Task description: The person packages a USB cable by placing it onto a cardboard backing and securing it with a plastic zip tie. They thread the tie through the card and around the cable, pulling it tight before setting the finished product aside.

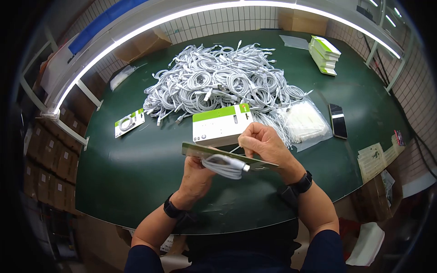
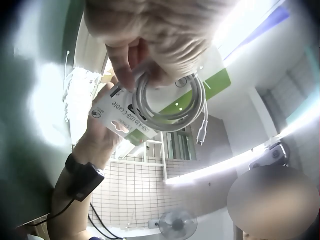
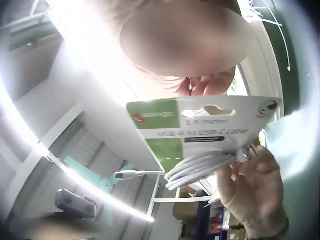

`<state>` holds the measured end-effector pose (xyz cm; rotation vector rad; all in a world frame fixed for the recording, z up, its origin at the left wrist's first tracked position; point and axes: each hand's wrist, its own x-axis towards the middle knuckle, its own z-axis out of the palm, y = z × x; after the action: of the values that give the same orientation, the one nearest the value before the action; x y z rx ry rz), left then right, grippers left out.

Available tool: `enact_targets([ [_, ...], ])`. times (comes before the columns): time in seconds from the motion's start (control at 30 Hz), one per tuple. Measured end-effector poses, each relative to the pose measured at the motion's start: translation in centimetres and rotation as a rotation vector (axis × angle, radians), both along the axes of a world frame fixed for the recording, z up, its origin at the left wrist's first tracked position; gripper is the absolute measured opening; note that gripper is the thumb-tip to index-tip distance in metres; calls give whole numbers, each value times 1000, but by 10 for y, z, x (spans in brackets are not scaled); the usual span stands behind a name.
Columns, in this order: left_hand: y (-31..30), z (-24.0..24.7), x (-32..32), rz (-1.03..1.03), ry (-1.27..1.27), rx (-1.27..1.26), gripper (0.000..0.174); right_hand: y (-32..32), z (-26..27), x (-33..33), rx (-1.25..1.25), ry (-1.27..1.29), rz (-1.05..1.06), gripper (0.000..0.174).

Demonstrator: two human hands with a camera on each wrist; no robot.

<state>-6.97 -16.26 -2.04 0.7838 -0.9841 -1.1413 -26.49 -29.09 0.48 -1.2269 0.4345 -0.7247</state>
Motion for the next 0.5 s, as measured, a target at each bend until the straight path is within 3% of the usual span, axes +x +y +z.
enact_targets([
  [0.1,2,-3,3,41,43,96,27,-4,5,-8,-35,-133,-43,12],
  [0.23,4,4,3,163,69,161,27,12,24,-12,-139,-162,-92,27],
  [0.33,3,4,2,176,114,195,27,18,37,-10,-973,247,-151,43],
  [0.37,4,3,1,179,146,197,27,24,32,-5,-1078,290,-229,45],
  [0.5,6,4,2,143,213,203,28,24,30,-6,-835,240,-205,38],
])
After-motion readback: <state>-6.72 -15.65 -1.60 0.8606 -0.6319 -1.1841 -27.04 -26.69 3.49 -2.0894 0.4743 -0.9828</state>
